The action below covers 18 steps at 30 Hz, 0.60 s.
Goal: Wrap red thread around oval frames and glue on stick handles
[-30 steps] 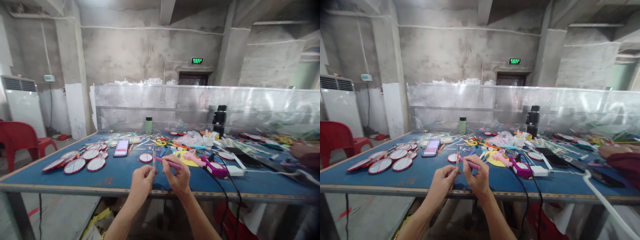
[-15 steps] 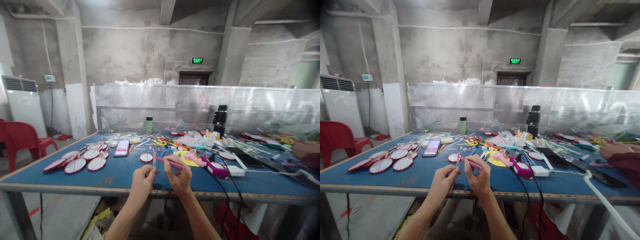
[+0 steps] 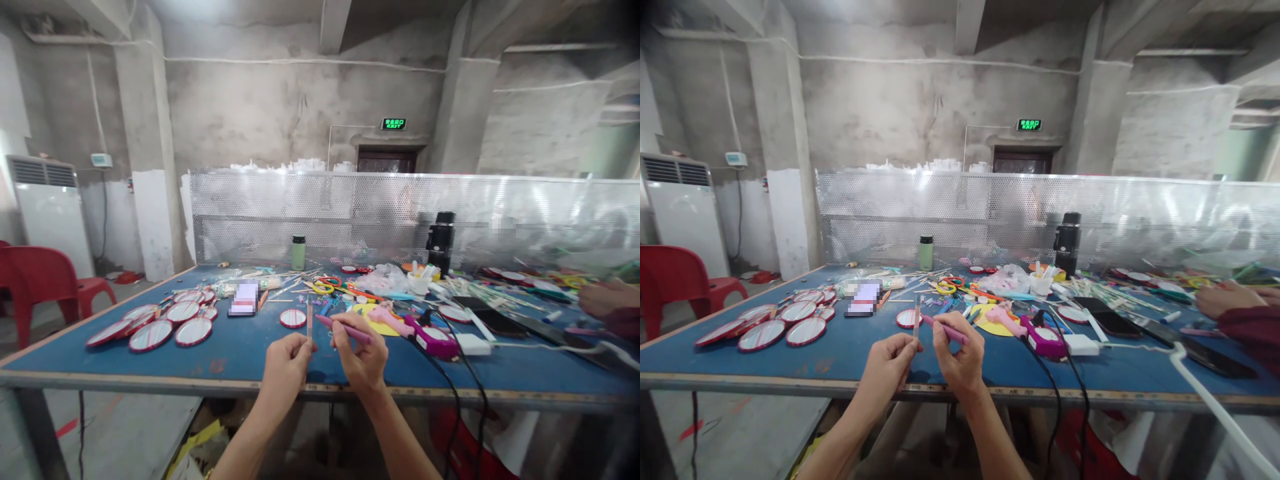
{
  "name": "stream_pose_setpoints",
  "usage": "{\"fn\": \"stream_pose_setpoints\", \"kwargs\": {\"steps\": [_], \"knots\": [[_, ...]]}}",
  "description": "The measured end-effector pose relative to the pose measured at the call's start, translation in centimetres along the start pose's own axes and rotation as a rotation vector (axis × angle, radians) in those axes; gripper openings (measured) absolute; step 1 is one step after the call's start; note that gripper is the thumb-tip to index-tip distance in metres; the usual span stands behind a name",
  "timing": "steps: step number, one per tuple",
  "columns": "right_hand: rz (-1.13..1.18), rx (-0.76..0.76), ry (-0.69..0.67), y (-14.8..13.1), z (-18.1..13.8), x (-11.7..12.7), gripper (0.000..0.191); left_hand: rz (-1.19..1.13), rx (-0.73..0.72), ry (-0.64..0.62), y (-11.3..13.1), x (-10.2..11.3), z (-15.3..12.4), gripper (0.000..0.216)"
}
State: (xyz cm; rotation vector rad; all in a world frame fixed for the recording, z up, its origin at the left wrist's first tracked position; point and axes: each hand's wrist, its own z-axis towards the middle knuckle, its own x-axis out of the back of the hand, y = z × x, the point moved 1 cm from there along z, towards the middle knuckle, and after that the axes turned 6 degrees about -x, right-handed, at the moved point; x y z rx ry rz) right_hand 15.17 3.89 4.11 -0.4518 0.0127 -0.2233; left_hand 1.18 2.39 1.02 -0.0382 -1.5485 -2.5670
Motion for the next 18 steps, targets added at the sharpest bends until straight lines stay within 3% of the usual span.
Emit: {"fn": "stream_pose_setpoints", "kwargs": {"steps": [18], "knots": [[0.006,-0.016,-0.012,0.25,-0.42,-0.08,0.011,-0.010,-0.008,0.003,-0.15,0.02,-0.05,0.030]]}}
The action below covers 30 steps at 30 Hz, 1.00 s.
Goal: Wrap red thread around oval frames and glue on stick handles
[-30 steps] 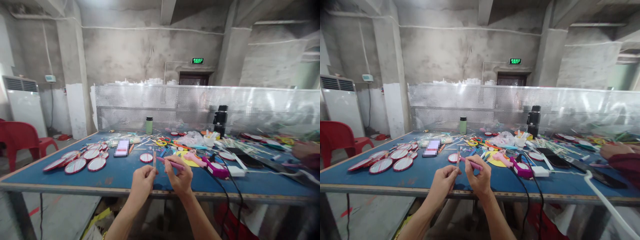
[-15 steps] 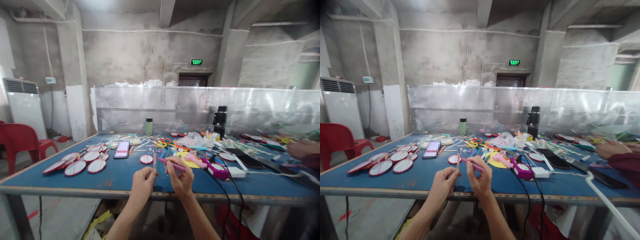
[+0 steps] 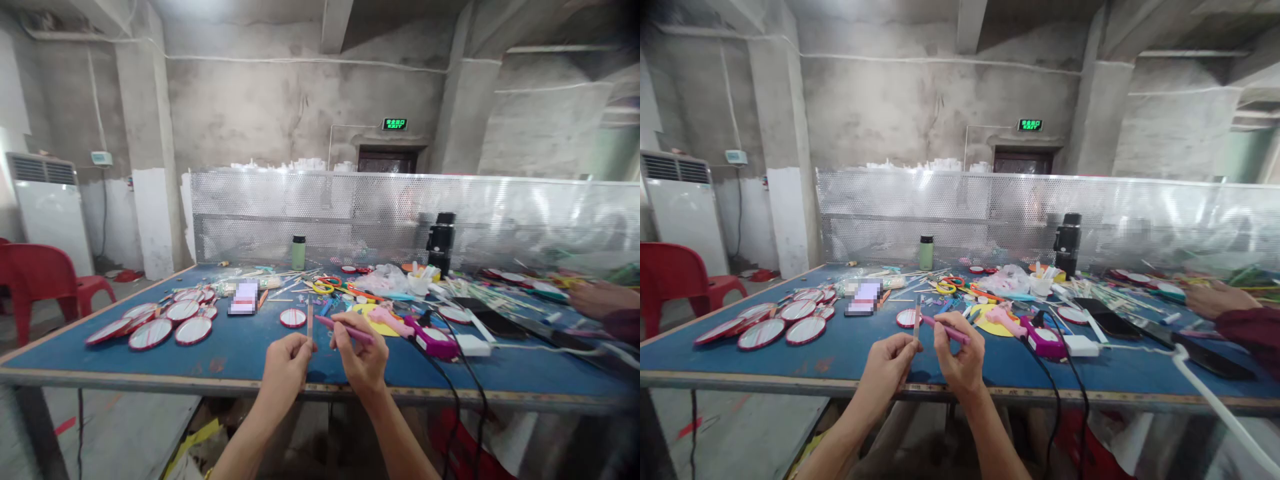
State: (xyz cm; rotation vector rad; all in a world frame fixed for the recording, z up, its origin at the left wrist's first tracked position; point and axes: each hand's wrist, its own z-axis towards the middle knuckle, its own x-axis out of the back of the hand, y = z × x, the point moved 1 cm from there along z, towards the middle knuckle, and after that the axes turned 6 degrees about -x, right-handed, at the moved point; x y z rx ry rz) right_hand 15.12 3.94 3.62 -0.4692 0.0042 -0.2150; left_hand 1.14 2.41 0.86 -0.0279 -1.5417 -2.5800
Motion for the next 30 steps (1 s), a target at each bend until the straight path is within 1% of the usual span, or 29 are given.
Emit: {"fn": "stream_pose_setpoints", "kwargs": {"steps": [2,4,6,9,11,13,16,18,21,24,27,30], "knots": [[-0.008,0.000,0.015,0.0,0.0,0.1,0.011,-0.002,-0.003,0.002,0.1,0.0,0.1,0.030],[-0.041,0.017,0.044,0.1,0.6,0.7,0.011,-0.006,0.003,0.003,0.3,0.0,0.0,0.030],[-0.114,0.040,0.078,0.5,1.8,2.1,0.011,-0.023,0.011,-0.001,0.5,0.1,-0.1,0.031],[-0.301,0.012,0.095,1.6,4.4,4.9,0.015,-0.038,0.021,-0.005,0.8,0.1,-0.3,0.030],[-0.470,0.044,-0.032,2.8,6.1,6.2,0.017,-0.030,0.021,-0.004,0.8,0.1,-0.4,0.029],[-0.700,0.070,-0.254,4.1,7.3,6.5,0.021,-0.019,0.019,-0.004,0.8,0.1,-0.4,0.029],[-1.025,0.034,-0.628,5.9,8.5,5.3,0.030,-0.015,0.023,-0.002,0.9,0.2,-0.4,0.030],[-1.089,0.028,-0.766,6.8,9.0,4.1,0.027,-0.015,0.030,-0.008,1.0,0.2,-0.4,0.030],[-1.110,0.038,-0.875,7.9,9.2,2.7,0.022,-0.002,0.028,-0.017,1.2,0.2,-0.4,0.031],[-1.120,0.060,-0.966,8.7,8.9,1.9,0.020,0.003,0.018,-0.021,1.3,0.2,-0.4,0.032],[-1.104,0.094,-1.035,9.3,8.5,2.0,0.020,0.001,0.022,-0.025,1.3,0.2,-0.4,0.032],[-1.096,0.129,-1.047,9.6,8.5,2.8,0.025,-0.004,0.026,-0.023,1.2,0.2,-0.4,0.032]]}}
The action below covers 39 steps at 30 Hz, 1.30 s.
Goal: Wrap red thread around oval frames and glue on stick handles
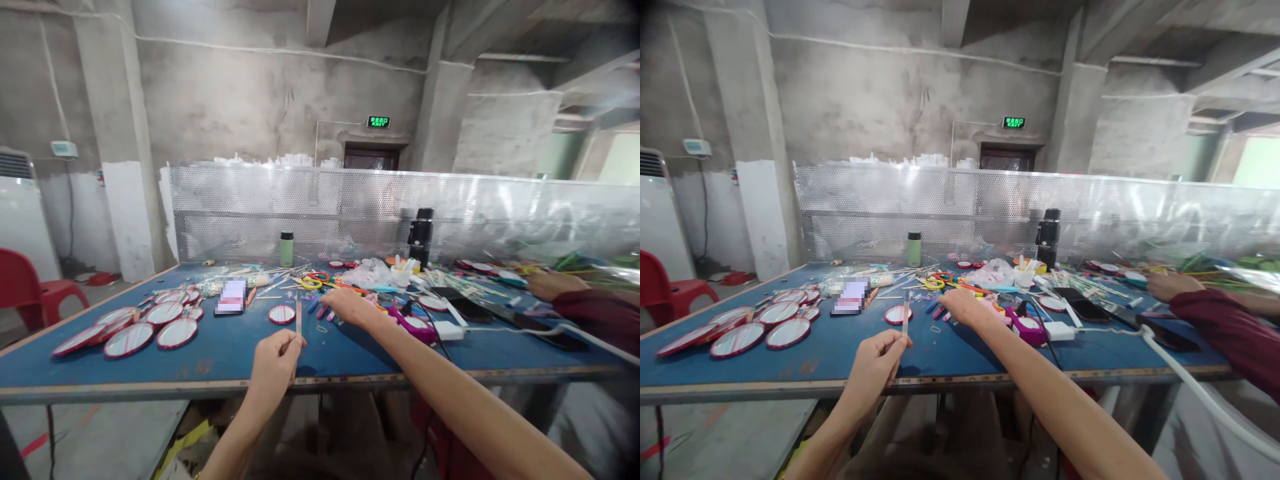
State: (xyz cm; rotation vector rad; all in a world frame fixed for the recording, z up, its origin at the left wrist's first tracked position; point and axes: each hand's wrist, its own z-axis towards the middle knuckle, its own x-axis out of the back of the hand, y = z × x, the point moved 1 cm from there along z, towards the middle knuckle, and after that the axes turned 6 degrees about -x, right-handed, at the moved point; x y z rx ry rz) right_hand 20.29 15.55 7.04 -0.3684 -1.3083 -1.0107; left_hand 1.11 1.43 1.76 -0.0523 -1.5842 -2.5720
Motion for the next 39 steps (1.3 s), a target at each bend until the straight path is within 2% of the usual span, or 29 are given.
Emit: {"fn": "stream_pose_setpoints", "kwargs": {"steps": [5,10,15,17,19,21,22,23,25,27,30,35,39], "knots": [[-0.025,0.077,0.024,1.3,-0.7,-0.1,0.026,-0.011,0.001,0.002,-0.2,0.1,0.0,0.031],[-0.037,0.180,0.028,0.8,0.1,-0.4,0.020,-0.013,0.003,0.009,-0.1,0.0,0.0,0.032],[-0.017,0.160,0.111,0.8,-0.4,1.4,0.014,-0.024,0.001,0.004,0.1,0.0,0.0,0.032],[0.013,0.113,0.193,0.6,-1.6,2.9,0.012,-0.028,0.001,0.007,0.0,0.0,-0.1,0.032],[0.105,0.031,0.335,-0.3,-3.1,4.4,0.015,-0.030,-0.005,0.015,-0.1,0.0,-0.1,0.032],[0.531,-0.130,0.659,-1.9,-4.7,5.7,0.007,-0.038,-0.010,0.023,-0.1,0.0,-0.1,0.031],[0.729,-0.190,0.770,-2.9,-5.4,6.0,0.006,-0.045,-0.010,0.025,-0.2,0.0,-0.1,0.031],[0.919,-0.226,0.837,-4.1,-5.9,6.1,0.006,-0.051,-0.008,0.023,-0.2,-0.1,-0.1,0.031],[1.245,-0.219,0.889,-6.5,-6.5,5.7,0.009,-0.053,-0.009,0.019,-0.3,-0.1,-0.1,0.031],[1.411,-0.199,0.925,-8.5,-6.5,4.8,0.012,-0.041,-0.020,0.019,-0.4,-0.1,0.0,0.030],[1.469,-0.214,1.008,-10.2,-6.0,3.2,0.012,-0.014,-0.036,0.024,-0.6,0.0,0.1,0.030],[1.417,-0.247,1.178,-10.6,-6.1,1.6,0.005,0.000,-0.037,0.035,-0.6,-0.1,0.2,0.030],[1.315,-0.234,1.187,-11.0,-6.5,1.2,0.005,0.015,-0.040,0.044,-0.5,-0.1,0.2,0.031]]}}
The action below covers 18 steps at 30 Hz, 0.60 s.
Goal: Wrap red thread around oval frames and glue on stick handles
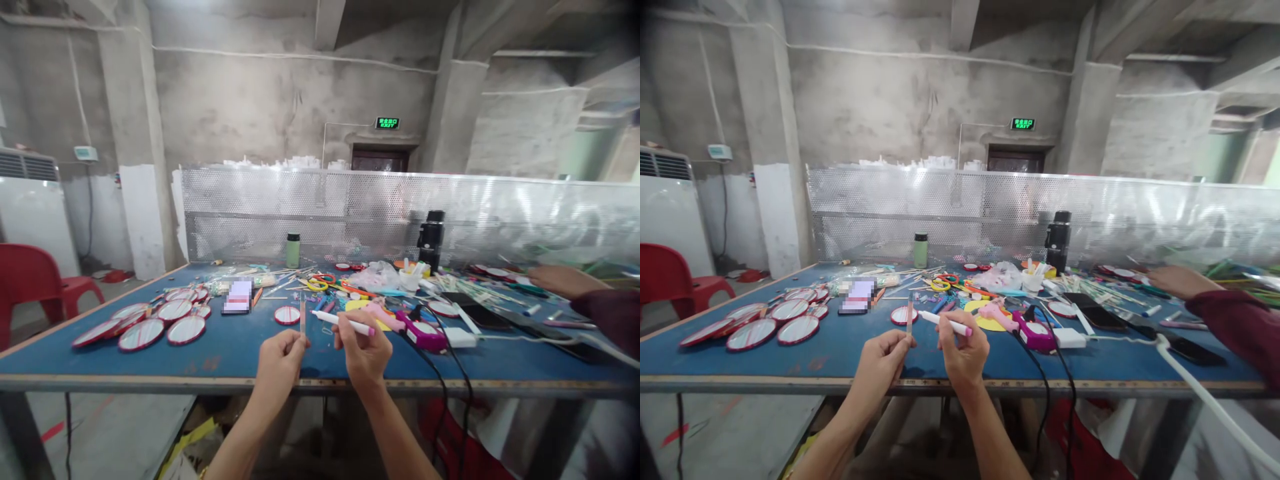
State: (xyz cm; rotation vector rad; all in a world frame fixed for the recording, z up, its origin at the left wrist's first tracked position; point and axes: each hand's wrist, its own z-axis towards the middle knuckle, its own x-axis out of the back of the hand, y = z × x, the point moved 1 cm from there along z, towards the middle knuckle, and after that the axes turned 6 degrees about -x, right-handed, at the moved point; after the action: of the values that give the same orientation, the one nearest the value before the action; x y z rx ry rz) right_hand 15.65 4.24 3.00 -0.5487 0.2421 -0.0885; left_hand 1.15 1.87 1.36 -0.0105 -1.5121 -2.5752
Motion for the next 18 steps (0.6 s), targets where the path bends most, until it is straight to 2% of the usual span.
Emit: {"fn": "stream_pose_setpoints", "kwargs": {"steps": [5,15,18], "knots": [[-0.136,0.103,-0.089,-0.19,-0.58,-0.19,0.009,0.034,-0.009,-0.007,-0.24,0.06,-0.08,0.030],[-0.101,0.097,0.020,0.17,-0.47,0.00,0.009,0.062,-0.013,0.001,-0.49,0.04,-0.06,0.030],[-0.118,0.098,-0.035,-0.06,-0.56,-0.04,0.010,0.067,-0.023,0.001,-0.54,0.07,-0.08,0.029]]}}
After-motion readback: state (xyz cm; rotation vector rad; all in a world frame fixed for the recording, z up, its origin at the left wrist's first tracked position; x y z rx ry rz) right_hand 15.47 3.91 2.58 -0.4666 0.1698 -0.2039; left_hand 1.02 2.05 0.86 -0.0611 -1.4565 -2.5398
